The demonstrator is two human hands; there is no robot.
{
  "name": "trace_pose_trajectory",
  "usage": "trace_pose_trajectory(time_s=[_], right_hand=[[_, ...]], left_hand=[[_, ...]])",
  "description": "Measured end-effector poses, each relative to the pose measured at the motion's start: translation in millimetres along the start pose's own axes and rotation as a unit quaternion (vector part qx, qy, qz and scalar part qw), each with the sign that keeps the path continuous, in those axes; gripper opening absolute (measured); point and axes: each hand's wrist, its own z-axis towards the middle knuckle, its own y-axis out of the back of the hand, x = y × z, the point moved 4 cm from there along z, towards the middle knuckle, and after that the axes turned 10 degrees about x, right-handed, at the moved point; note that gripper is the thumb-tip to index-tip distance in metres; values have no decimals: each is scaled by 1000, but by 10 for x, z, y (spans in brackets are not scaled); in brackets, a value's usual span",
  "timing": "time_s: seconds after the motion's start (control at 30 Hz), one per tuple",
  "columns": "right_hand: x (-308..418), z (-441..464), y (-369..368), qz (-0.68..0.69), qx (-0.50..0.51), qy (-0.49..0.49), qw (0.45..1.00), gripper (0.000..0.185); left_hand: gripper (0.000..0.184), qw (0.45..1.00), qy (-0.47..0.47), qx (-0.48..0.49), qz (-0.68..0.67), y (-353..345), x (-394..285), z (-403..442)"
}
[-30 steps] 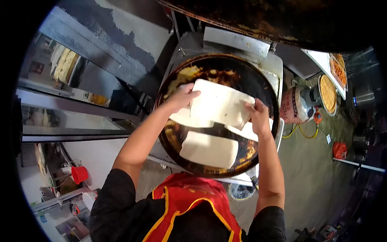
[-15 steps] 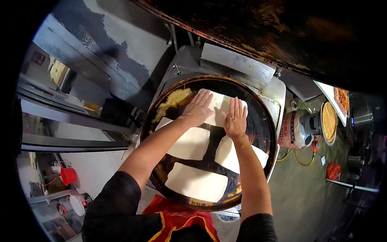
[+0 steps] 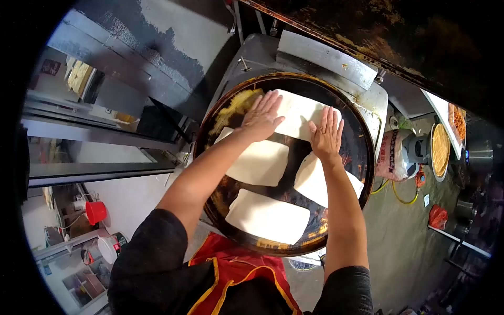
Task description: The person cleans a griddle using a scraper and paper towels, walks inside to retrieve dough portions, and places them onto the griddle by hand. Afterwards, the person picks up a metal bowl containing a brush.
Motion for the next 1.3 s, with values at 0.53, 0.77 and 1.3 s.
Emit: trace_pose_trajectory(time_s=[0.53,0.77,1.3], right_hand=[[1646,-809,-47,80,77,55,992,63],[1540,-829,66,120,70,104,985,64],[-242,-1790,260,22,76,-119,990,60]], left_hand=[[59,999,51,-9,-2,-21,213,-1550],[62,998,52,16,22,-13,215,-1525],[62,984,-158,79,5,-688,-1714,-638]])
